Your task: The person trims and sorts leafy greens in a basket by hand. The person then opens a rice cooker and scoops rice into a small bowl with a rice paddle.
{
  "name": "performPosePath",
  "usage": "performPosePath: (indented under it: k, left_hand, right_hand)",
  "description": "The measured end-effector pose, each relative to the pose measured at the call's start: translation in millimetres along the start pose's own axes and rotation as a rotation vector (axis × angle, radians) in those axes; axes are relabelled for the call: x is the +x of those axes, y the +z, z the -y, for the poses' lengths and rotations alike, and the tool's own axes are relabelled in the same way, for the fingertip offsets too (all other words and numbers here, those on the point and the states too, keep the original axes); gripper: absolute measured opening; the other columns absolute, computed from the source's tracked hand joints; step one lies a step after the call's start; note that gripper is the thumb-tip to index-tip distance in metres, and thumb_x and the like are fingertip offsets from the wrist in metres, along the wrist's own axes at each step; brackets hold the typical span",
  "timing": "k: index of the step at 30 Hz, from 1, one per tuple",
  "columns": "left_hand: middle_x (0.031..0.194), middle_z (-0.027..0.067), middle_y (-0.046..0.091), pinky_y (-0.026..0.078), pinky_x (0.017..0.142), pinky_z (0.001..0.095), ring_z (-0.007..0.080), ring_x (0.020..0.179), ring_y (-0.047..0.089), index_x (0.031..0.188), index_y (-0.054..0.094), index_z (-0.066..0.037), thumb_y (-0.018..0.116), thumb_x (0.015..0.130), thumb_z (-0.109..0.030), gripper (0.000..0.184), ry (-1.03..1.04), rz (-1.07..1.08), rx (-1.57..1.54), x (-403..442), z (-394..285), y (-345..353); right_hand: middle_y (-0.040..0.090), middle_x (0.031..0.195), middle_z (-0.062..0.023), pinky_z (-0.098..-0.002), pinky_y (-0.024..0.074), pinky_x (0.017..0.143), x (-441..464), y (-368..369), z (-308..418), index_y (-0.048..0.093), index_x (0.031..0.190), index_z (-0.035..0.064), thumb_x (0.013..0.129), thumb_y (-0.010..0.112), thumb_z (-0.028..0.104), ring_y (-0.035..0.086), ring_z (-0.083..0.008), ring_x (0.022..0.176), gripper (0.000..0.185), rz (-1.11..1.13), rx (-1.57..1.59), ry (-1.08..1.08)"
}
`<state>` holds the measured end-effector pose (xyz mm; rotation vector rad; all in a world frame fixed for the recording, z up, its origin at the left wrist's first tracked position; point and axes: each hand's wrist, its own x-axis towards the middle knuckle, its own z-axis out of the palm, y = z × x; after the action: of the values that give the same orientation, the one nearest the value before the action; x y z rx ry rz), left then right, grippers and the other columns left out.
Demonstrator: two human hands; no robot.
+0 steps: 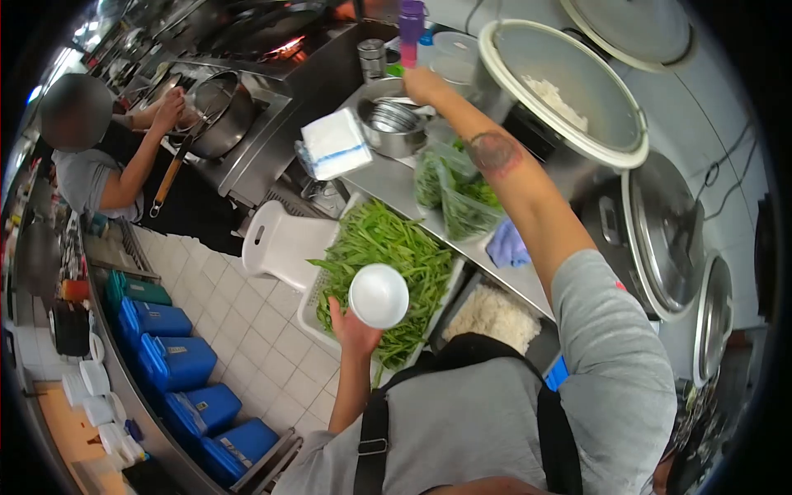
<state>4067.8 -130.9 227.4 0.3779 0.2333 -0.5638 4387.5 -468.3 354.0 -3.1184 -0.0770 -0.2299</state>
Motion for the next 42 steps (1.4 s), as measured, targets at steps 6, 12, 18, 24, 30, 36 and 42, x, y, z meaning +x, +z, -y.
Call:
performPosePath:
  k: [6, 12, 18, 24, 30, 36, 42]
  left_hand:
    - [0.141, 0.0138, 0.034, 0.024, 0.099, 0.0671, 0.0372, 0.128, 0.034, 0.139, 0.029, -0.007, 0.026, 0.087, -0.067, 0.079, 0.052, -0.064, 0.089, -15.3, -31.9, -35.5]
    - [0.143, 0.0127, 0.03, 0.023, 0.098, 0.07, 0.0374, 0.128, 0.034, 0.141, 0.026, -0.009, 0.027, 0.088, -0.064, 0.076, 0.073, -0.081, 0.136, 5.7, -50.0, -7.3]
    - [0.144, 0.0151, 0.028, 0.027, 0.107, 0.051, 0.0339, 0.131, 0.032, 0.143, 0.019, -0.005, 0.028, 0.091, -0.055, 0.072, 0.017, 0.354, 0.186, 64.4, -47.8, 82.3]
    - [0.146, 0.0192, 0.021, 0.035, 0.096, 0.0649, 0.059, 0.123, 0.024, 0.145, 0.014, -0.017, 0.038, 0.082, -0.069, 0.085, 0.208, 0.538, 0.398, 117.7, -19.5, 196.0]
    - [0.139, 0.0174, 0.032, 0.046, 0.09, 0.0585, 0.0466, 0.123, 0.037, 0.142, 0.021, -0.016, 0.039, 0.079, -0.074, 0.087, 0.329, 0.633, 0.36, 154.3, 42.5, 343.4]
    - [0.126, 0.014, 0.041, 0.048, 0.09, 0.0511, 0.0311, 0.114, 0.047, 0.131, 0.029, -0.007, 0.049, 0.087, -0.056, 0.068, 0.487, 0.774, 0.352, 223.5, 117.7, 390.7]
    - [0.13, 0.0163, 0.032, 0.045, 0.091, 0.0477, 0.0304, 0.117, 0.042, 0.138, 0.013, -0.011, 0.046, 0.093, -0.044, 0.065, 0.421, 0.686, 0.326, 239.8, 121.9, 371.8]
  right_hand:
    - [0.065, 0.104, -0.0136, -0.0477, 0.0485, 0.077, 57.4, 63.2, -39.9, 0.067, 0.099, 0.0073, 0.079, 0.056, 0.013, 0.062, -0.0326, 0.097, 0.024, 0.189, -0.068, 0.131]
    - [0.063, 0.114, -0.0043, -0.0585, 0.0374, 0.075, 47.6, 54.6, -14.0, 0.067, 0.108, 0.0166, 0.082, 0.057, 0.019, 0.059, -0.0278, 0.102, 0.027, 0.263, -0.237, 0.341]
    - [0.06, 0.118, -0.0066, -0.0733, 0.0284, 0.079, 31.4, -105.4, 35.6, 0.065, 0.113, 0.0185, 0.078, 0.061, 0.028, 0.055, -0.0321, 0.107, 0.036, 0.271, -0.468, 0.208]
    - [0.065, 0.105, -0.0166, -0.0404, 0.0481, 0.083, -27.5, -264.9, -33.1, 0.067, 0.099, 0.0063, 0.08, 0.058, 0.027, 0.062, -0.0296, 0.1, 0.03, 0.039, -0.579, 0.04]
    - [0.067, 0.098, -0.0118, -0.0498, 0.048, 0.078, -107.7, -246.8, -141.2, 0.068, 0.097, 0.0054, 0.075, 0.059, 0.012, 0.064, -0.0311, 0.093, 0.024, 0.408, -0.686, 0.291]
    - [0.067, 0.091, -0.0154, -0.0424, 0.0505, 0.067, -159.3, -98.9, -227.7, 0.07, 0.088, 0.0056, 0.075, 0.058, 0.01, 0.065, -0.0288, 0.085, 0.019, 0.407, -0.544, 0.254]
    - [0.067, 0.086, -0.0147, -0.0395, 0.0512, 0.07, -175.4, -147.6, -218.3, 0.07, 0.084, 0.0064, 0.075, 0.06, 0.013, 0.065, -0.0282, 0.085, 0.015, 0.555, -0.583, 0.021]
